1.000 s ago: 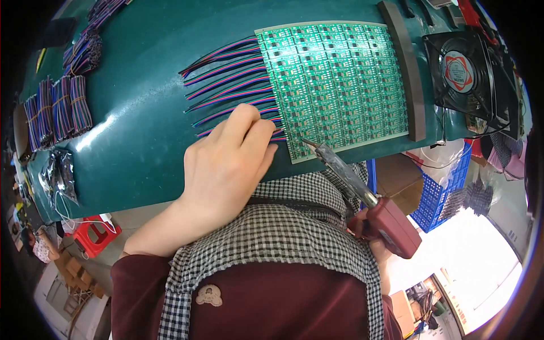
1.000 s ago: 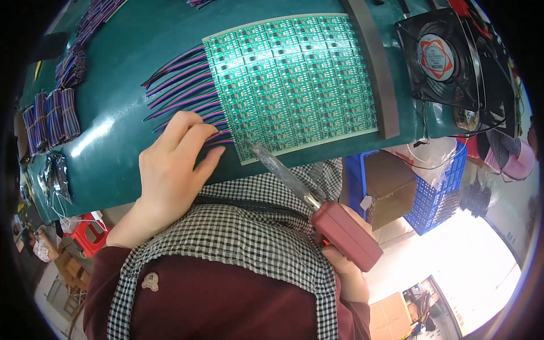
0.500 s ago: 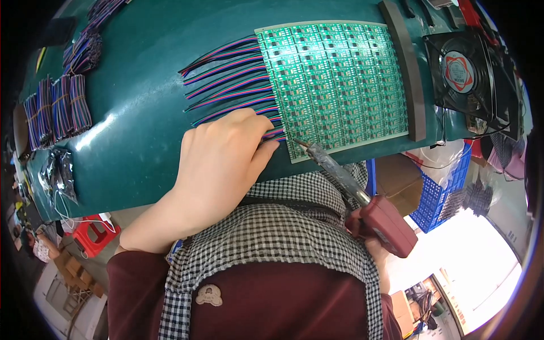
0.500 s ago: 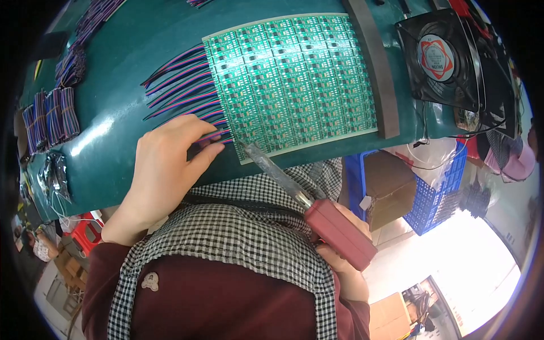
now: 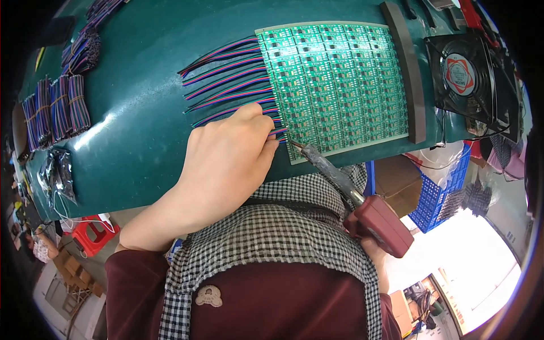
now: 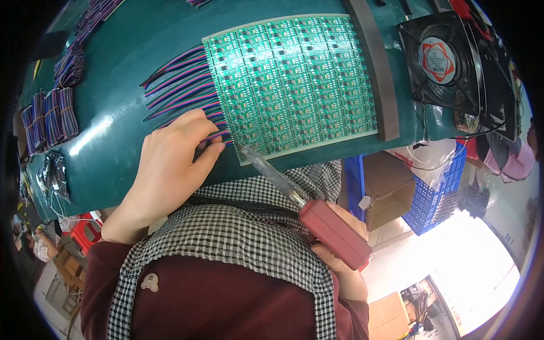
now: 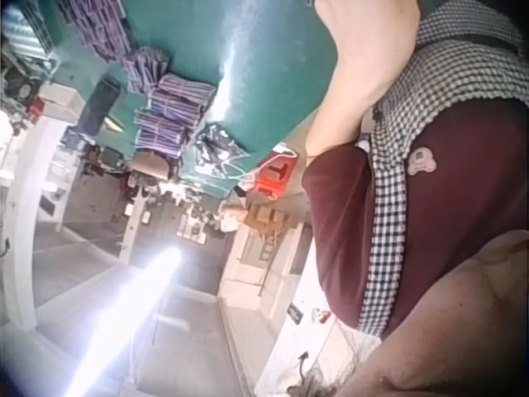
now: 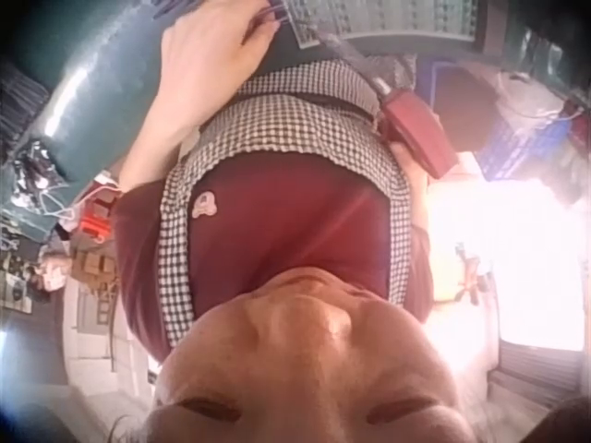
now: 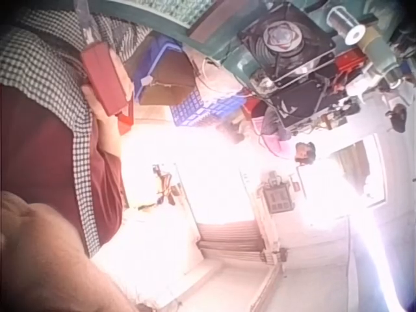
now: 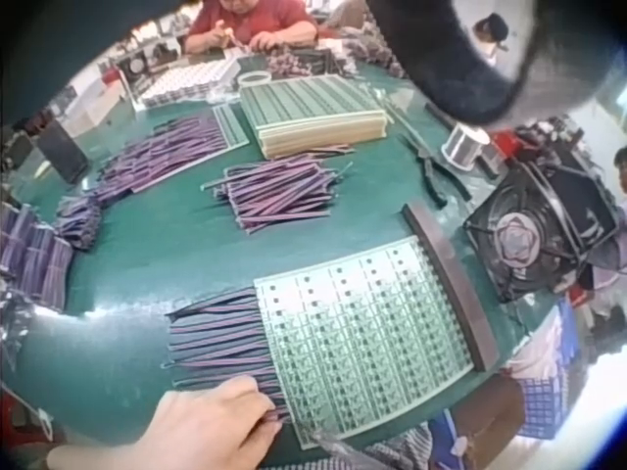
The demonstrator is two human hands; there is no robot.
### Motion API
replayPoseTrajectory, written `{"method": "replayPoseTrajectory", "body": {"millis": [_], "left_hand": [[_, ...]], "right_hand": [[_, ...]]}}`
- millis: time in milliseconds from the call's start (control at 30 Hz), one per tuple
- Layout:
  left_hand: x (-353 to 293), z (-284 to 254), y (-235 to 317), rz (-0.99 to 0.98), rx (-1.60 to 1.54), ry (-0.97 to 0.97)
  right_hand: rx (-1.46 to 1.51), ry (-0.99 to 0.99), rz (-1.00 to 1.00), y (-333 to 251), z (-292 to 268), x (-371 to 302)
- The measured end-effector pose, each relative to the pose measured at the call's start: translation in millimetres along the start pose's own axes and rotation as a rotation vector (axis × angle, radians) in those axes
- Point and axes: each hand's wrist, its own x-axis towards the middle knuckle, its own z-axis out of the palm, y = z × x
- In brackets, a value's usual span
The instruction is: The person solders multiple colored wires onto a printed circuit board using a soldering iron.
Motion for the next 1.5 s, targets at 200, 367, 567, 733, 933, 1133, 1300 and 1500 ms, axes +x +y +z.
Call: {"method": "replayPoseTrajectory", "body": {"millis": [200, 367, 567, 733, 933, 1133, 1300, 1500], "left_hand": [[-2, 3, 1, 0.000, 0.018, 0.023], [-2, 3, 0, 0.009, 0.018, 0.018], [-2, 2, 0, 0.005, 0.019, 0.011], [-2, 1, 1, 0.016, 0.024, 0.015], [-1, 2, 0, 0.026, 0.034, 0.005], [0, -6, 1, 0.053, -0.044, -0.026], [-17, -15, 12, 0.082, -0.077, 0.028], [-15, 3, 7, -0.072, -0.210, -0.117]], "right_hand": [[0.069, -0.011, -0.020, -6, 2, 5], [0.111, -0.047, -0.002, -2, 0, 6], [0.202, -0.006, 0.131, -13, -3, 4], [0.351, -0.002, 0.194, -31, 4, 12], [0.528, 0.038, 0.138, -43, 12, 18], [0.557, 0.076, 0.130, -40, 11, 13], [0.566, 0.090, 0.136, -42, 11, 11], [0.484, 0.077, 0.188, -41, 10, 13]]}}
